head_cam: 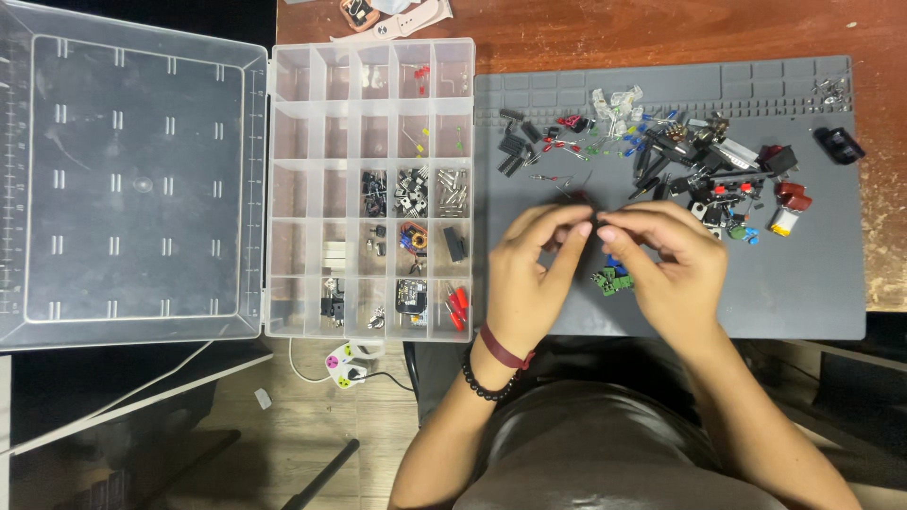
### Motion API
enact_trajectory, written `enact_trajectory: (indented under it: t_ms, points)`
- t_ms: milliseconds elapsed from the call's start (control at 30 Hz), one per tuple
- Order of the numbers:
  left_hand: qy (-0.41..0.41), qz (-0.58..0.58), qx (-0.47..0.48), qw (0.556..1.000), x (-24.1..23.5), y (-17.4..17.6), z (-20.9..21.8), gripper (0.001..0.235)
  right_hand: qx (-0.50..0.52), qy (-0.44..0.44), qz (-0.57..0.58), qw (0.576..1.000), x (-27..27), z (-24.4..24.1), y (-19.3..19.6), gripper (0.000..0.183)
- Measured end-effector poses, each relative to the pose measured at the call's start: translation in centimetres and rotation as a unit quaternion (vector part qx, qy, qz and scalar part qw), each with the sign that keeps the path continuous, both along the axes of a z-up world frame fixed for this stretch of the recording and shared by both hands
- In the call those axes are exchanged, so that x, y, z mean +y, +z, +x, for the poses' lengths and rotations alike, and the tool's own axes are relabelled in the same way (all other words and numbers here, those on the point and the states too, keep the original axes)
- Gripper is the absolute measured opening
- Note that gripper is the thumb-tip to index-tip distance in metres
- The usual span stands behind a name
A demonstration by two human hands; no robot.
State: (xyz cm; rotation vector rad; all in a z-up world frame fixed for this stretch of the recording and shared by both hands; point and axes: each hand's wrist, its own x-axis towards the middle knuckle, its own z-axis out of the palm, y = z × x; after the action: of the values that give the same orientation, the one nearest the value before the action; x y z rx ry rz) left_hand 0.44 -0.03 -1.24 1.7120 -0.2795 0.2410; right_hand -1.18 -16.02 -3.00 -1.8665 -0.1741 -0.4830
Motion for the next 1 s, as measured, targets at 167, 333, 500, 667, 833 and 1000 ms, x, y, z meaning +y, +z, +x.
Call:
enact_trajectory:
  t_ms: [167, 333, 500, 667, 833, 1000]
  points:
    - [-0.022, 0.050, -0.067, 0.996, 0.8, 0.0, 0.3, 0.021, 0.078, 0.018, 0.051, 0.995, -0.2, -0.2, -1.1, 0.004]
    - [-0.003, 0.117, -0.097, 0.988, 2.2, 0.3, -0.2, 0.011, 0.140, 0.070, 0.078, 0.985, 0.2, -0.4, -0.2, 0.025]
    - [0.113, 0.249, -0.077, 0.959, 9.8, 3.5, 0.4, 0.015, 0.291, 0.074, 0.040, 0.953, -1.1, -0.9, 2.5, 0.021]
    - [0.213, 0.403, -0.018, 0.890, 16.9, 2.1, 0.5, 0.016, 0.283, 0.022, 0.023, 0.958, -5.1, -1.3, 2.5, 0.015]
    - [0.149, 0.470, -0.040, 0.869, 18.3, -0.3, 1.0, 0.009, 0.213, -0.045, 0.077, 0.973, -10.6, -2.6, 0.6, 0.007]
    - [0.148, 0.447, -0.044, 0.881, 17.1, 0.8, 0.6, 0.019, 0.234, -0.143, -0.121, 0.954, -12.5, -3.6, 0.6, 0.011]
